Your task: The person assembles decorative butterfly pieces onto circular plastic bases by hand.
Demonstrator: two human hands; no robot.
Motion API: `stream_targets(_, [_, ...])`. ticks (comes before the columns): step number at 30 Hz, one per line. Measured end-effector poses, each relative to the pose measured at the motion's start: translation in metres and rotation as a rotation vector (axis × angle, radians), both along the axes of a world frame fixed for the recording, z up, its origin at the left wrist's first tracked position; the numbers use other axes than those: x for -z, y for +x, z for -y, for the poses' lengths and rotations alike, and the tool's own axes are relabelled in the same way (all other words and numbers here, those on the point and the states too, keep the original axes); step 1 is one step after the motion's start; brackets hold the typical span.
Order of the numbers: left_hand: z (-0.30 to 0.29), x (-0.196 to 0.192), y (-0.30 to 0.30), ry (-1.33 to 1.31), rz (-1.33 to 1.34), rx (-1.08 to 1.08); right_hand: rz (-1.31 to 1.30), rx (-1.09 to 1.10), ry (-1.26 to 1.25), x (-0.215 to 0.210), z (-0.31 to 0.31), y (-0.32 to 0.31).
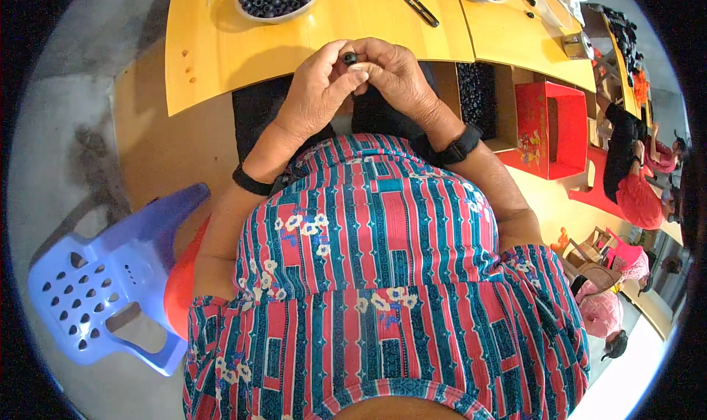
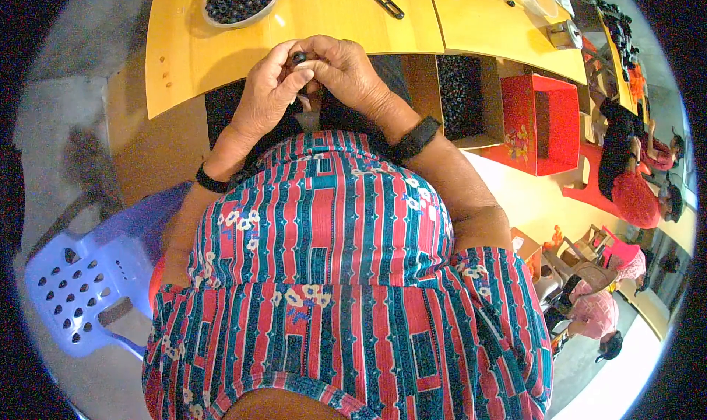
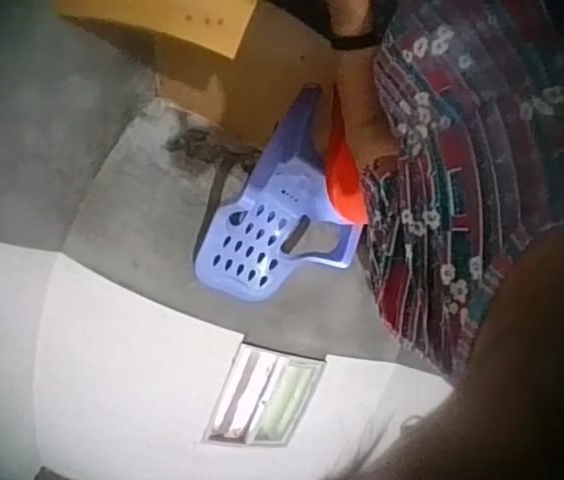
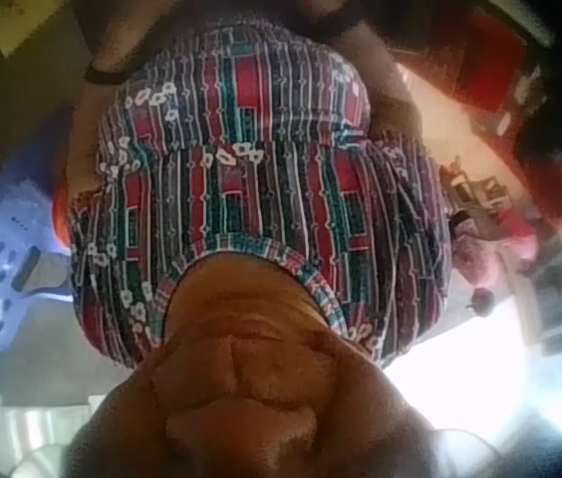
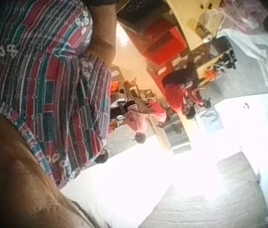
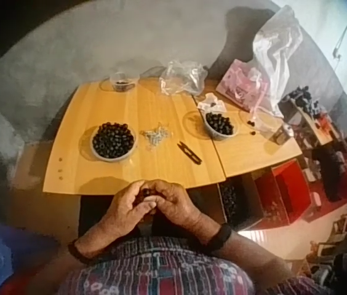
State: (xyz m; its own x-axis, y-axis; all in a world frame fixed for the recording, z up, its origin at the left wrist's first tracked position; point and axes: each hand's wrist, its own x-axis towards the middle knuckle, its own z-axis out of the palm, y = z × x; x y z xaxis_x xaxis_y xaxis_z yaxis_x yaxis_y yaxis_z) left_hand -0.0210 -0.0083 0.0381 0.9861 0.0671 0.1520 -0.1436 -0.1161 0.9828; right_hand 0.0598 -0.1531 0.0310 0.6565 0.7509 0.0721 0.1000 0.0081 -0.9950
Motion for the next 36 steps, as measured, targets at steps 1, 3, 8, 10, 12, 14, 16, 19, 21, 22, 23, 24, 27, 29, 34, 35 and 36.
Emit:
stream_targets(1, [0.001,-0.003,0.000,0.091,0.041,-0.025,0.005,0.014,-0.003,0.000,0.000,0.000])
stream_targets(3, [0.003,0.001,0.001,0.025,0.022,-0.023,0.010,0.025,-0.008,0.000,-0.001,-0.001])
stream_targets(8, [0.005,0.004,0.000,-0.083,0.003,-0.031,0.066,0.092,-0.054,-0.004,-0.002,-0.006])
stream_targets(10, [0.005,0.004,0.000,-0.079,0.016,-0.027,0.051,0.097,-0.050,-0.002,-0.002,-0.006])
stream_targets(12, [0.006,0.004,0.000,-0.070,0.016,-0.033,0.034,0.101,-0.045,0.001,-0.003,-0.007])
stream_targets(14, [0.006,0.005,-0.001,-0.061,0.013,-0.039,0.125,0.139,-0.055,0.005,-0.004,-0.007])
stream_targets(16, [0.005,0.007,0.000,-0.007,0.050,-0.048,0.146,0.141,-0.053,0.005,-0.004,-0.006])
stream_targets(19, [0.002,0.009,-0.002,0.018,0.044,-0.008,0.132,0.131,-0.062,0.003,-0.003,-0.007])
stream_targets(21, [0.008,0.003,-0.004,-0.064,0.006,-0.047,0.099,0.121,-0.071,-0.001,-0.003,-0.007])
stream_targets(22, [0.009,0.001,-0.004,-0.144,-0.032,-0.083,0.005,0.097,-0.036,-0.005,-0.002,-0.006])
stream_targets(23, [0.006,0.002,-0.003,-0.143,-0.031,-0.084,-0.088,0.074,-0.001,-0.008,-0.002,-0.005])
stream_targets(24, [0.001,0.005,-0.002,-0.277,-0.096,-0.037,-0.087,0.076,-0.002,-0.010,0.000,-0.003])
stream_targets(27, [-0.004,0.007,-0.001,-0.543,-0.189,0.022,-0.162,-0.010,-0.015,-0.015,0.005,0.002])
stream_targets(29, [-0.004,0.013,0.000,-0.635,-0.227,0.003,-0.154,-0.013,-0.020,-0.018,0.005,0.002])
stream_targets(34, [-0.007,0.013,0.004,-0.801,-0.187,0.069,-0.089,-0.068,0.064,-0.007,0.007,0.007])
stream_targets(35, [-0.006,0.012,0.004,-0.788,-0.180,0.068,-0.101,-0.063,0.056,-0.007,0.006,0.006])
stream_targets(36, [-0.006,0.011,0.003,-0.787,-0.181,0.069,-0.114,-0.058,0.048,-0.008,0.006,0.005])
